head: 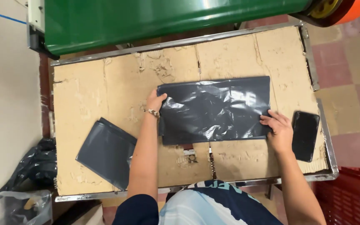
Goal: Folding plastic bags coming off a conveyor belt and placing them into a collection basket
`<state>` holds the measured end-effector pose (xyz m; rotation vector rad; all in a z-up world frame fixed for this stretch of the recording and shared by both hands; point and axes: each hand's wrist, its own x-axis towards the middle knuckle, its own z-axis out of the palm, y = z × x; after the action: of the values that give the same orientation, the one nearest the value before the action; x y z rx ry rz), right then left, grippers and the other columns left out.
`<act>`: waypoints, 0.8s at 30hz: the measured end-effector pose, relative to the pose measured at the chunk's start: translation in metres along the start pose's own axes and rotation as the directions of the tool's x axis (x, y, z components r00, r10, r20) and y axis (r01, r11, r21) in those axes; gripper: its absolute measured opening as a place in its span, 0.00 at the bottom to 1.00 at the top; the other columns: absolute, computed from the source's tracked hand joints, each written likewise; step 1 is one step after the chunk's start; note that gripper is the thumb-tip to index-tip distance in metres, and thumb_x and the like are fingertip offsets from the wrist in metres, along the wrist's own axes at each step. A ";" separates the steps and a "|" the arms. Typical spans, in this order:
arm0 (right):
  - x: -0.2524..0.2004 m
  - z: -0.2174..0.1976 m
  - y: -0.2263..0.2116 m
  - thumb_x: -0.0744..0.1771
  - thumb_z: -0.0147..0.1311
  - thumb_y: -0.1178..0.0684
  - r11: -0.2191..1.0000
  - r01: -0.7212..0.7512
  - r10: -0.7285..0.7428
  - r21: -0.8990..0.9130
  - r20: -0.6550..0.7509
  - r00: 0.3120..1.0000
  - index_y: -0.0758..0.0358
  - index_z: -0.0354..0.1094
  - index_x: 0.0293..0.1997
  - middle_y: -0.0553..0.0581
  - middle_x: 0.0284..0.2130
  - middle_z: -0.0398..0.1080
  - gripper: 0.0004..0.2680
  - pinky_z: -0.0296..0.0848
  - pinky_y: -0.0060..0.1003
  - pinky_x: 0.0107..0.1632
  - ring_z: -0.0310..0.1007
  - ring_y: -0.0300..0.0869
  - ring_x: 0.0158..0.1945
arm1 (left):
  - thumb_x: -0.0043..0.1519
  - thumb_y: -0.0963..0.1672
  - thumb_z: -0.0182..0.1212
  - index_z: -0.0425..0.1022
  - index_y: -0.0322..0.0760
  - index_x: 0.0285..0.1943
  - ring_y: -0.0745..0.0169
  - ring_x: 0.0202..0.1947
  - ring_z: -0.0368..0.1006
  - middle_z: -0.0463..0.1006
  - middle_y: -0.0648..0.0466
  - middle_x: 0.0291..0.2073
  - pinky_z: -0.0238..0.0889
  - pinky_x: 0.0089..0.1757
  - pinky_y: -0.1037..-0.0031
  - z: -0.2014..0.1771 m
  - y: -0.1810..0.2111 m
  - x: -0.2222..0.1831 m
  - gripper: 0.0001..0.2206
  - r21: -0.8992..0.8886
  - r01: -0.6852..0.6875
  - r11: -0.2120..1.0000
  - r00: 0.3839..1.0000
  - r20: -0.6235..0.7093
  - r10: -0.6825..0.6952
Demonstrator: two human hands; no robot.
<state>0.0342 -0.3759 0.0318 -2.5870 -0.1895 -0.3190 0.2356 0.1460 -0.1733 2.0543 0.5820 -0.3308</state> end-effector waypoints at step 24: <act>-0.069 0.118 -0.149 0.63 0.56 0.49 0.846 0.528 -0.530 0.069 0.200 0.824 0.63 0.70 0.59 0.61 0.60 0.69 0.19 0.58 0.52 0.71 0.63 0.54 0.69 | 0.62 0.57 0.46 0.72 0.52 0.28 0.52 0.27 0.82 0.80 0.55 0.27 0.71 0.31 0.62 0.037 0.053 -0.291 0.18 0.116 -0.977 -0.181 0.000 0.842 0.540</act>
<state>-0.0386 -0.1932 -0.0128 -2.5086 -0.9985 -0.2300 0.0163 0.0115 -0.0231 2.3704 -1.7639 -0.2775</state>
